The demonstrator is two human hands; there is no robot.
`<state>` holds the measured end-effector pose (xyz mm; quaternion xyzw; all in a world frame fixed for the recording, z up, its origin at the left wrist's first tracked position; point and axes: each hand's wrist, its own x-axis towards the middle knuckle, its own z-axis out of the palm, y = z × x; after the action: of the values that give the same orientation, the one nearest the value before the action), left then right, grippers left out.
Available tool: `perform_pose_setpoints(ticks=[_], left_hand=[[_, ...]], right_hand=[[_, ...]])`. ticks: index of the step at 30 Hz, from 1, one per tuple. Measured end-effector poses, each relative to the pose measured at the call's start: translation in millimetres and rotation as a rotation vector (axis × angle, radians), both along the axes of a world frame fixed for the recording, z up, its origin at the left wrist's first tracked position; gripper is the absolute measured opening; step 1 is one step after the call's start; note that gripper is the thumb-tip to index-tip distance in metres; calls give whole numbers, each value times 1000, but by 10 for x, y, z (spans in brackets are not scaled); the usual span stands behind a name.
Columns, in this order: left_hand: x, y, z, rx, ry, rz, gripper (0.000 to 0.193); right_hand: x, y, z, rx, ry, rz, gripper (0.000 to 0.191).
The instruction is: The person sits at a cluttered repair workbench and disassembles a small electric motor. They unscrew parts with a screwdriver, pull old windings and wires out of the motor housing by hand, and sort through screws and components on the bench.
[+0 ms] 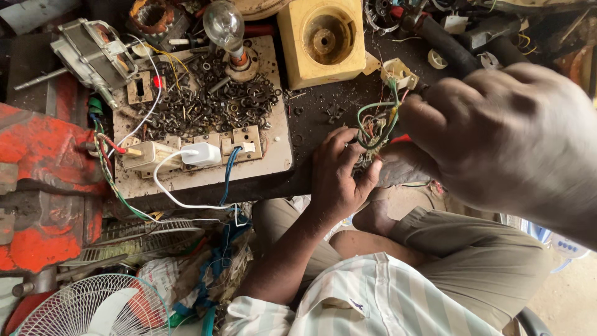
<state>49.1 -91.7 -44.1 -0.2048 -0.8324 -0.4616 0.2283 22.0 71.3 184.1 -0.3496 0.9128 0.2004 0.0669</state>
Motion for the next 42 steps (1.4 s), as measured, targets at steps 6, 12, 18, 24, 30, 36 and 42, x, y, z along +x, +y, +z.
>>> perform_pose_setpoints(ticks=[6,12,18,24,30,36,42], left_hand=[[-4,22,1,8,26,30,27],[7,62,-19,0,20,54,27],[5,72,-25,-10,26,62,28],[-1,63,-23,0,28,44,31],[15,67,10,-6,29,61,27],[17,54,19,8,12,35,34],[5,61,-11,-1,30,47,30]], right_hand=[[-6,89,-49,-739,-127,323,30],[104,107,-70,-629,86,251,56],[63,124,-34,-340,-16,93,41],[-2,163,-66,-837,-271,240,29],[38,182,-55,-65,50,24,54],[-32,196,-104,-637,-18,272,34],[17,149,-50,-809,-263,258,42]])
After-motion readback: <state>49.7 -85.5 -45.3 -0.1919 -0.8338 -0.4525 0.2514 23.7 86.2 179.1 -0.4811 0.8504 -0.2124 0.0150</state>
